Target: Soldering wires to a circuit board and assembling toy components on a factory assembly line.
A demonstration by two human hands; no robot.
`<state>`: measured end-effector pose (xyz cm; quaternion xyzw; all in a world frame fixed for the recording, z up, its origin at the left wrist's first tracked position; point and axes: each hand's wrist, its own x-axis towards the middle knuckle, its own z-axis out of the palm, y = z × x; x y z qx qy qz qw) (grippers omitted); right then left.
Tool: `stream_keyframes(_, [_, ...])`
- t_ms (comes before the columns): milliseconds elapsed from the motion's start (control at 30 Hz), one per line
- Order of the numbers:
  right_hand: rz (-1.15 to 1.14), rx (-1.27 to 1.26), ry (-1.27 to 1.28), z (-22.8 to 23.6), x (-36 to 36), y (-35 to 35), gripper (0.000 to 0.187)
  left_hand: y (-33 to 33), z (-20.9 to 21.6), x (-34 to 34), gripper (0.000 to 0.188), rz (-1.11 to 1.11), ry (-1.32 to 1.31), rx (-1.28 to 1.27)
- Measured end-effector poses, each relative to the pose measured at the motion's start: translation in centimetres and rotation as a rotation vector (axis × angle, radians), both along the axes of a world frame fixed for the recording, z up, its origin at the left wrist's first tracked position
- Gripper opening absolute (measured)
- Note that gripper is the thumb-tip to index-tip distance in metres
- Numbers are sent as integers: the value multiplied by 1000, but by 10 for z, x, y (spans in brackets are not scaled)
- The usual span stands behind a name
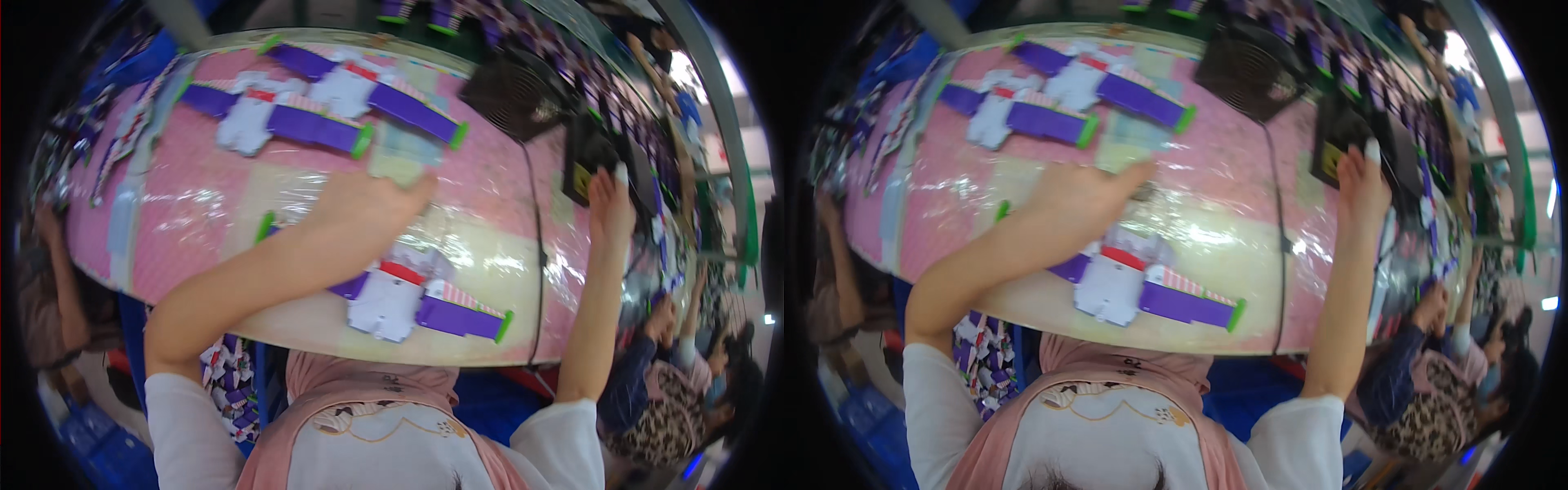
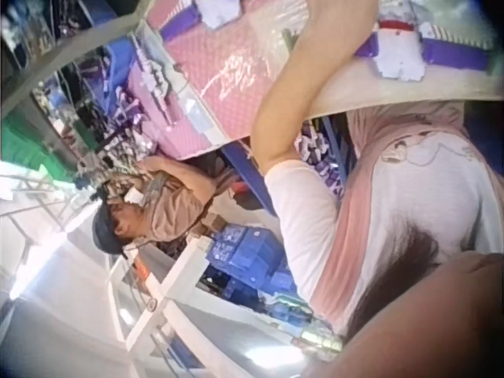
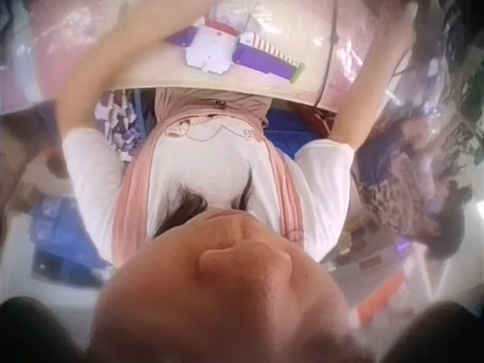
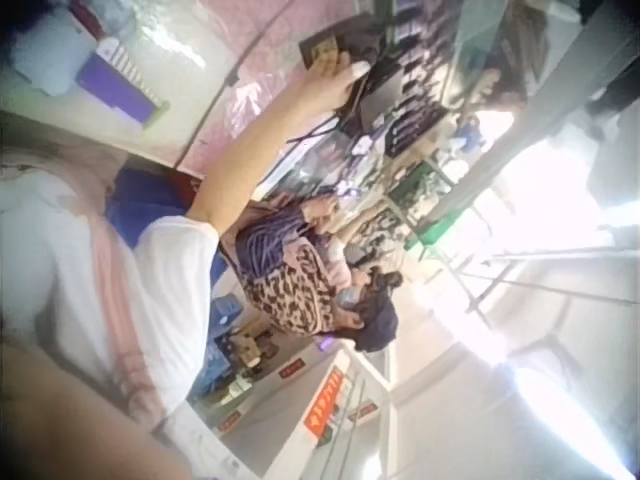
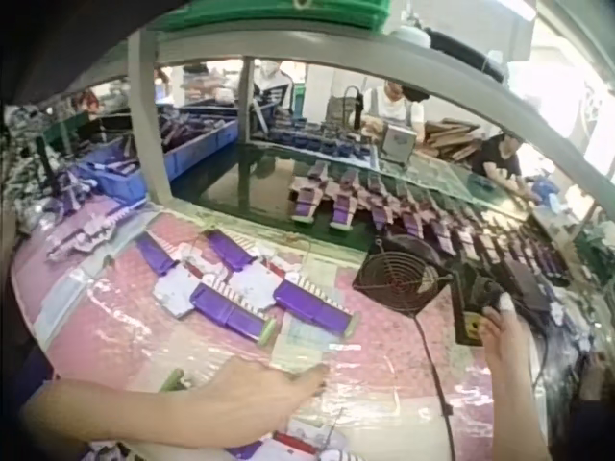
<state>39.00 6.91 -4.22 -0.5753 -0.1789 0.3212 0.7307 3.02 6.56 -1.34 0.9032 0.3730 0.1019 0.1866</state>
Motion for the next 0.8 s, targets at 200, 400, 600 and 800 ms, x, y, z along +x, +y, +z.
stream_keyframes(200, [1549,-682,-620,44,-126,-131,32,-22,28,-83,26,248,-476,-627])
stream_keyframes(400, [1295,-317,-493,73,-155,-60,26,71,16,-277,44,925,-498,-57])
stream_keyframes(600, [1292,-269,-506,44,-206,79,31,89,38,-354,44,1138,-209,-533])
stream_keyframes(800, [881,-58,-715,52,-205,12,27,14,16,-288,51,1010,-922,-575])
